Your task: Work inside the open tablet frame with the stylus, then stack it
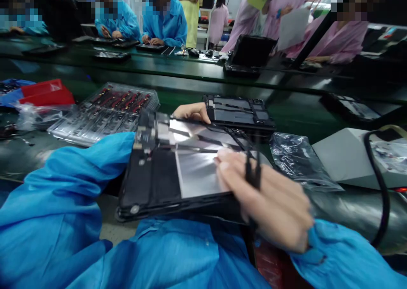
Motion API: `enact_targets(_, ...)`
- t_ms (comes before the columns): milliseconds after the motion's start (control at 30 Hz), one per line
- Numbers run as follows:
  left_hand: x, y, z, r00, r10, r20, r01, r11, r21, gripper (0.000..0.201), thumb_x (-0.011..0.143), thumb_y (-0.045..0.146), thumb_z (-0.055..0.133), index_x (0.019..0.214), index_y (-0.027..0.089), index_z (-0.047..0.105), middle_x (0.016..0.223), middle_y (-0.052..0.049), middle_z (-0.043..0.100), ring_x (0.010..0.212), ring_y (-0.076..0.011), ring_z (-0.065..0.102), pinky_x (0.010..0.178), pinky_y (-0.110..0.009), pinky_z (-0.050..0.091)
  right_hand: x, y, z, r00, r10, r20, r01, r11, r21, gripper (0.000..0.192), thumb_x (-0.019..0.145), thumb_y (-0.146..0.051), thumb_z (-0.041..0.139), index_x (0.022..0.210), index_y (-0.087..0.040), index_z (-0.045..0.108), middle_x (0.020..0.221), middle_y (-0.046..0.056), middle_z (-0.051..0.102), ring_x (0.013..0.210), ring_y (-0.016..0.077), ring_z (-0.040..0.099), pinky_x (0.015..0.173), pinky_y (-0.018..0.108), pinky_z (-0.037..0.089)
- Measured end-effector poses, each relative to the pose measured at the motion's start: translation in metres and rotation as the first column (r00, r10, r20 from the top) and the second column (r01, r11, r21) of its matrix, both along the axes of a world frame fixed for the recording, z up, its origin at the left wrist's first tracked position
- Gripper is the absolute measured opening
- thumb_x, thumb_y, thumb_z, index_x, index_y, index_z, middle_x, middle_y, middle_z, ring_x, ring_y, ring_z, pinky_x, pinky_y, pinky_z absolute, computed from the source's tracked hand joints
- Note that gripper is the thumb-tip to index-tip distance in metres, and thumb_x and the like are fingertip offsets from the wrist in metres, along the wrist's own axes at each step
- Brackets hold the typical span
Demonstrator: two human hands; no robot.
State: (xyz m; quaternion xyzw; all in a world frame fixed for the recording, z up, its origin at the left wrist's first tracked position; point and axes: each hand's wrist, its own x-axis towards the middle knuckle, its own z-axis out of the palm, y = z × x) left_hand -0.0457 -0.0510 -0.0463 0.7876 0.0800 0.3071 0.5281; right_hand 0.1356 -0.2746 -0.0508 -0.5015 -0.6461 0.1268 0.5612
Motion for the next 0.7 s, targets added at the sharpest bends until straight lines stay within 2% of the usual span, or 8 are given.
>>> enact_targets(33, -0.003, 0.001, -0.008, 1.000, -0.008, -0.022, 0.008, 1.000, 0.014, 0.018, 0.084, 0.024, 0.072, 0.095, 0.013, 0.062, 0.102, -0.009, 0.071, 0.095, -0.0149, 0.068, 0.086, -0.025, 0.054, -0.003, 0.000, -0.006, 0.955, 0.036, 0.296, -0.075, 0.990, 0.122, 0.036, 0.088, -0.015, 0.069, 0.123, -0.026, 0.074, 0.130, 0.004, 0.068, 0.128, 0.0244, 0.061, 0.120, 0.035, 0.044)
enact_targets(100, -0.014, 0.003, -0.022, 0.996, -0.022, -0.084, 0.023, 1.000, 0.006, 0.026, 0.084, 0.026, 0.072, 0.103, 0.012, 0.062, 0.102, -0.010, 0.072, 0.095, -0.0168, 0.070, 0.085, -0.026, 0.055, -0.005, -0.001, -0.018, 0.701, -0.036, 0.713, -0.230, 0.934, 0.273, 0.040, 0.092, -0.007, 0.062, 0.132, -0.013, 0.066, 0.134, 0.013, 0.065, 0.129, 0.0252, 0.061, 0.117, 0.038, 0.048)
enact_targets(167, -0.033, 0.003, -0.034, 0.975, 0.094, -0.200, -0.083, 0.995, 0.061, 0.029, 0.087, 0.031, 0.070, 0.108, 0.012, 0.061, 0.092, -0.008, 0.073, 0.081, -0.0161, 0.070, 0.074, -0.025, 0.054, -0.004, -0.004, -0.029, 0.548, -0.115, 0.829, -0.263, 0.916, 0.301, 0.034, 0.095, -0.004, 0.056, 0.128, -0.004, 0.064, 0.133, 0.021, 0.064, 0.131, 0.0274, 0.059, 0.114, 0.042, 0.050)
enact_targets(267, -0.067, -0.001, -0.044, 0.798, 0.389, -0.461, -0.260, 0.911, 0.319, 0.030, 0.098, 0.040, 0.052, 0.107, 0.014, 0.065, 0.081, -0.004, 0.069, 0.062, -0.0140, 0.065, 0.062, -0.025, 0.049, -0.001, -0.013, -0.046, 0.524, -0.115, 0.844, -0.207, 0.944, 0.257, 0.030, 0.099, -0.006, 0.050, 0.124, -0.004, 0.066, 0.133, 0.020, 0.065, 0.130, 0.0284, 0.059, 0.111, 0.044, 0.052)
enact_targets(333, -0.088, -0.007, -0.051, 0.692, 0.448, -0.567, -0.175, 0.865, 0.470, 0.041, 0.102, 0.048, 0.043, 0.112, 0.016, 0.068, 0.092, -0.006, 0.071, 0.077, -0.0188, 0.068, 0.073, -0.030, 0.052, -0.004, -0.018, -0.056, 0.517, -0.104, 0.849, -0.178, 0.958, 0.226, 0.032, 0.100, -0.006, 0.048, 0.126, -0.006, 0.066, 0.134, 0.019, 0.064, 0.132, 0.0296, 0.058, 0.109, 0.046, 0.053)
enact_targets(433, -0.108, -0.017, -0.066, 0.633, 0.491, -0.599, -0.092, 0.816, 0.571, 0.055, 0.102, 0.057, 0.037, 0.127, 0.016, 0.065, 0.112, -0.010, 0.068, 0.106, -0.0263, 0.065, 0.095, -0.040, 0.049, -0.012, -0.021, -0.065, 0.520, -0.065, 0.852, -0.151, 0.974, 0.166, 0.035, 0.100, -0.005, 0.047, 0.128, -0.009, 0.067, 0.130, 0.020, 0.066, 0.132, 0.0317, 0.057, 0.106, 0.047, 0.054)
enact_targets(567, -0.115, -0.032, -0.086, 0.622, 0.517, -0.588, -0.196, 0.830, 0.522, 0.061, 0.101, 0.060, 0.036, 0.136, 0.015, 0.056, 0.120, -0.013, 0.060, 0.111, -0.0282, 0.060, 0.099, -0.045, 0.047, -0.021, -0.019, -0.073, 0.548, -0.025, 0.836, -0.162, 0.977, 0.136, 0.027, 0.101, -0.021, 0.057, 0.122, -0.012, 0.071, 0.121, 0.019, 0.071, 0.126, 0.0309, 0.062, 0.104, 0.046, 0.056)
enact_targets(700, -0.108, -0.051, -0.077, 0.625, 0.478, -0.617, -0.404, 0.875, 0.267, 0.063, 0.090, 0.061, 0.050, 0.133, 0.016, 0.053, 0.128, -0.016, 0.055, 0.122, -0.0343, 0.054, 0.102, -0.051, 0.047, -0.023, -0.019, -0.084, 0.620, -0.029, 0.784, -0.156, 0.975, 0.160, 0.030, 0.096, -0.030, 0.067, 0.120, -0.012, 0.071, 0.120, 0.019, 0.071, 0.124, 0.0309, 0.063, 0.104, 0.048, 0.056)
